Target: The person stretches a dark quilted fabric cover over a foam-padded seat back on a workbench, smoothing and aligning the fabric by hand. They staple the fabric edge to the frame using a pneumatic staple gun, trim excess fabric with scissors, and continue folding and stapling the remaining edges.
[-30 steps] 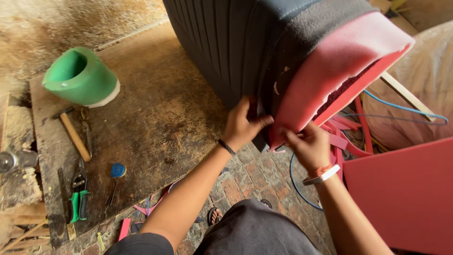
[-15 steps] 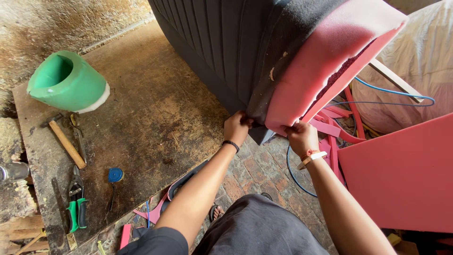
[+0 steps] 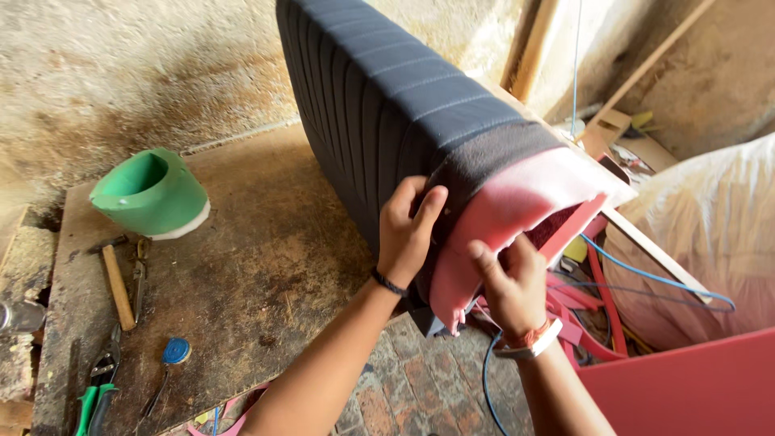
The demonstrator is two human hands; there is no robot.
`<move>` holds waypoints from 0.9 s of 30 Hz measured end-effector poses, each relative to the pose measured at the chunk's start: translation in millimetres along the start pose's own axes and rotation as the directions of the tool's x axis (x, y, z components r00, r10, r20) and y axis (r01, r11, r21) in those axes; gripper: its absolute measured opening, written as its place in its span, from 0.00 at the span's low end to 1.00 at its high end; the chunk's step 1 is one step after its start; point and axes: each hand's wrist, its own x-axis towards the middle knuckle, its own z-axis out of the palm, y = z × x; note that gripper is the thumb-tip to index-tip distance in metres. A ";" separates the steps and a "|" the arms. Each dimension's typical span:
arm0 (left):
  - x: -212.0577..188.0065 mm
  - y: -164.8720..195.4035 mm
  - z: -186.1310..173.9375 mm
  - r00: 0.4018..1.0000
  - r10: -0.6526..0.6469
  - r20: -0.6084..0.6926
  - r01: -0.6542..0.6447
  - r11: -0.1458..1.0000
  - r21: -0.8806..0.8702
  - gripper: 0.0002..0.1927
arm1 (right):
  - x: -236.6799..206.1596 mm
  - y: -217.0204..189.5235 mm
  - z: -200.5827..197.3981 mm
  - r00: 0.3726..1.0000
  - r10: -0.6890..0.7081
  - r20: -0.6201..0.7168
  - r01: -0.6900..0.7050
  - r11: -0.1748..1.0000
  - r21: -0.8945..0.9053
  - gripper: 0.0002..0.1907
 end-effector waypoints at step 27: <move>-222.8 -50.1 -341.3 0.658 -0.229 -0.717 0.413 0.906 0.090 0.08 | -77.0 35.3 264.5 0.432 0.003 0.902 -0.314 0.938 0.147 0.13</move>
